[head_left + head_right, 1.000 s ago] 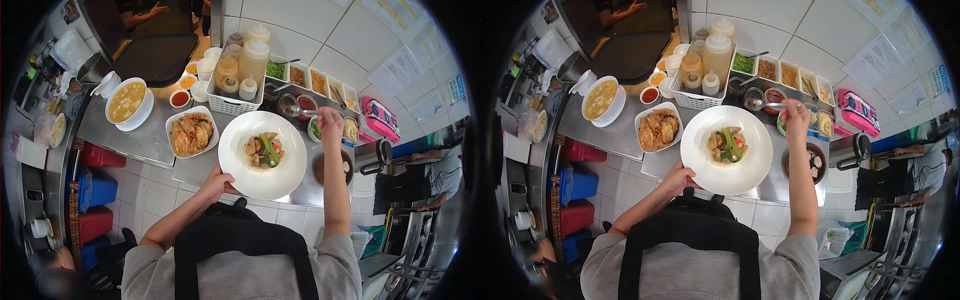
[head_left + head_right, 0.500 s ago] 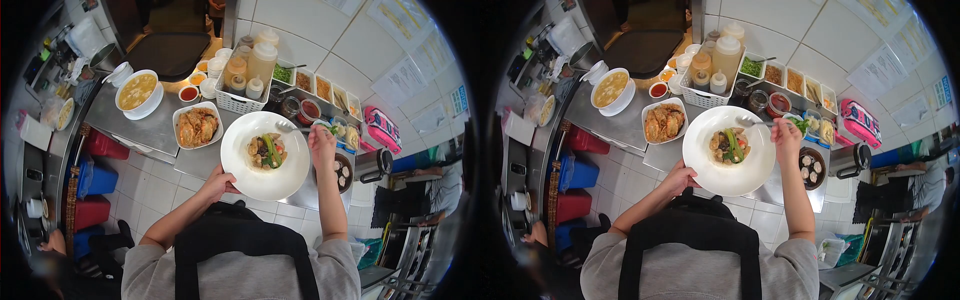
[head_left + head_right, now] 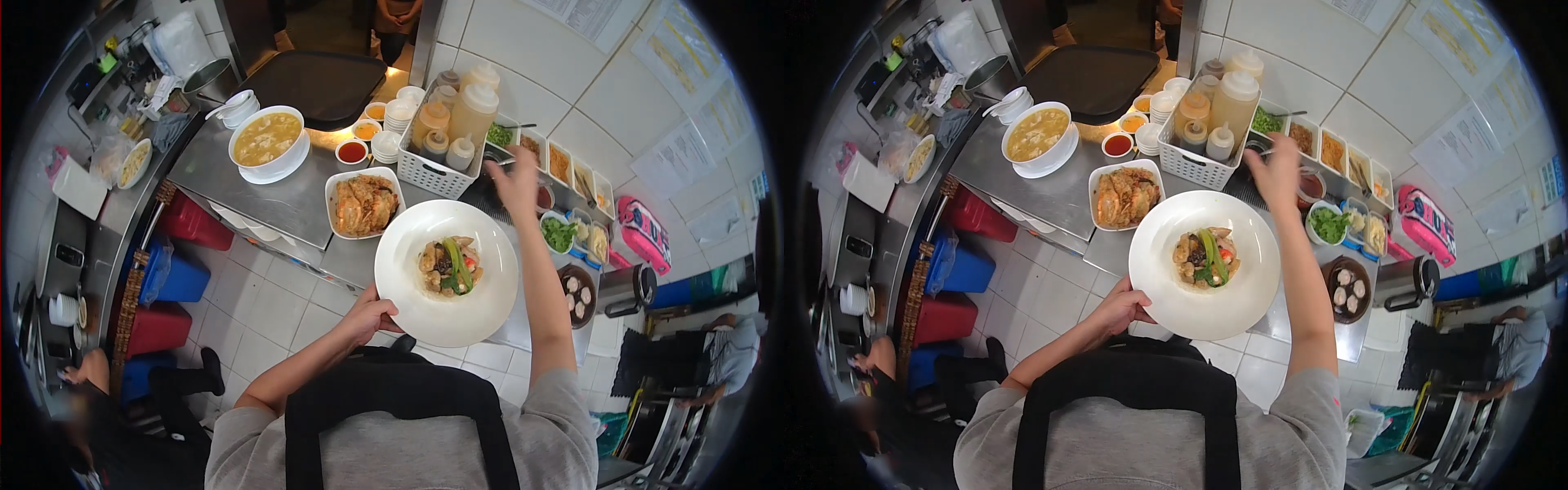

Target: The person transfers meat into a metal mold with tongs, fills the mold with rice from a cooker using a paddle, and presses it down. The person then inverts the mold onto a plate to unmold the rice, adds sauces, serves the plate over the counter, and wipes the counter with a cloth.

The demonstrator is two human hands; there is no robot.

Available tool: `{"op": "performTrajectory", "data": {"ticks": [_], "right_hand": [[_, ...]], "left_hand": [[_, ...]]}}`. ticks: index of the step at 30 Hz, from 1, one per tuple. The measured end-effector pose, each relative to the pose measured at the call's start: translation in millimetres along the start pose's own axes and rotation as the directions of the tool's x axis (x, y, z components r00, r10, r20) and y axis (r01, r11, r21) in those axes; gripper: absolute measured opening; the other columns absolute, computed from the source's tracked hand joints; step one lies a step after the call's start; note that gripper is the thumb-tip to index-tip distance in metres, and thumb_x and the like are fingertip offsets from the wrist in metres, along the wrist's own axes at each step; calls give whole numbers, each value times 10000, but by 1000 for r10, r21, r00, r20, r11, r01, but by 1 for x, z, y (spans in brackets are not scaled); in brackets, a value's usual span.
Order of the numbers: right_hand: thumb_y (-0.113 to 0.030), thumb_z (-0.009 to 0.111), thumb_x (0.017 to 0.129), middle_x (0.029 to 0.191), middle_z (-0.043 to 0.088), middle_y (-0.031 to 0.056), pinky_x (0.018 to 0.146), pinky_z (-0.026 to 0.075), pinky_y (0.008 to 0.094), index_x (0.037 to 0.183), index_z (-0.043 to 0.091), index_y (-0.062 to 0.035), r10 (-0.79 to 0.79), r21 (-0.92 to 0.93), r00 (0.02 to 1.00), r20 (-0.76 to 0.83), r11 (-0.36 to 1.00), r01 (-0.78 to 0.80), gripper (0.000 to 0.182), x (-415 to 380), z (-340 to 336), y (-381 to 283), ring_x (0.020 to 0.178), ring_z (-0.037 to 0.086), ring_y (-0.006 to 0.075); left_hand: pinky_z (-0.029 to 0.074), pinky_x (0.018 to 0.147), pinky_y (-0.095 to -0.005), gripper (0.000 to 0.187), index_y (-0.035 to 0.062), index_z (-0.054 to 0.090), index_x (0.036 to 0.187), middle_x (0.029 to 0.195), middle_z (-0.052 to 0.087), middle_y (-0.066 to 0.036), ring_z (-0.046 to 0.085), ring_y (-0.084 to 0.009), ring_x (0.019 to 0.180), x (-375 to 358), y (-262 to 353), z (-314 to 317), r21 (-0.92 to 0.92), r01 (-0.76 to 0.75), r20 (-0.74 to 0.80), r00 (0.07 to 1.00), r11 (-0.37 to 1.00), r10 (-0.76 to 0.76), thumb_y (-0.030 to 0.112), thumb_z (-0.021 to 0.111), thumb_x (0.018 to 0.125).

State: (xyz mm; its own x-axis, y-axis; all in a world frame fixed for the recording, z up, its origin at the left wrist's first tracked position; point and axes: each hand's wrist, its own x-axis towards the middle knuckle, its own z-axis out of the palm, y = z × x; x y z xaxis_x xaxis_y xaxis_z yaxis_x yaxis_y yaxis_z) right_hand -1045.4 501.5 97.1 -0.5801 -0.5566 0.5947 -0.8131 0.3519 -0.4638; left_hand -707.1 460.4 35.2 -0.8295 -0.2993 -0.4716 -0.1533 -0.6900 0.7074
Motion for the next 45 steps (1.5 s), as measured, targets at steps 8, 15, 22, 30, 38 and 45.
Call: {"op": "performTrajectory", "data": {"ticks": [8,15,22,30,38,45], "right_hand": [[-399,754,616,1221,447,193,957,302,518,1135,550,-40,324,-161,945,35,935,-315,663,1,69,-36,1173,375,366],[-211,718,726,887,635,115,694,480,279,991,543,-3,195,405,953,-232,910,-87,380,13,-52,-64,768,602,160],[-194,720,659,911,617,118,646,491,369,1036,542,-48,-204,-72,834,513,958,279,442,-71,-131,-76,761,615,252],[-204,734,602,841,601,88,645,502,390,904,556,-74,43,-337,642,766,876,344,374,-106,-136,-121,770,616,281],[-245,762,592,802,612,87,650,477,374,843,556,-62,306,-563,561,769,741,367,373,-99,-156,-111,756,617,270],[-330,740,666,834,620,145,667,455,325,992,571,-22,332,-247,615,715,943,-221,480,-128,-168,-50,774,602,271]], "left_hand": [[577,659,-394,592,24,308,1250,1089,533,-157,640,-271,822,-6,0,-28,105,116,76,989,988,-124,21,489,687],[576,671,-418,609,20,302,1257,1091,533,-170,643,-289,837,0,10,-34,132,114,164,977,985,-136,31,492,679],[578,665,-409,611,21,297,1262,1093,536,-168,644,-284,836,12,19,-24,147,80,226,968,986,-112,35,491,682],[580,649,-397,587,31,311,1253,1077,547,-163,649,-281,813,27,14,-12,185,84,229,965,979,-126,35,483,693],[578,646,-404,587,32,313,1250,1057,552,-162,650,-283,804,28,12,-5,172,79,224,967,982,-117,32,488,690],[573,670,-424,573,16,312,1228,1040,560,-173,651,-293,803,42,6,5,188,103,238,960,977,-147,34,489,684]]}}
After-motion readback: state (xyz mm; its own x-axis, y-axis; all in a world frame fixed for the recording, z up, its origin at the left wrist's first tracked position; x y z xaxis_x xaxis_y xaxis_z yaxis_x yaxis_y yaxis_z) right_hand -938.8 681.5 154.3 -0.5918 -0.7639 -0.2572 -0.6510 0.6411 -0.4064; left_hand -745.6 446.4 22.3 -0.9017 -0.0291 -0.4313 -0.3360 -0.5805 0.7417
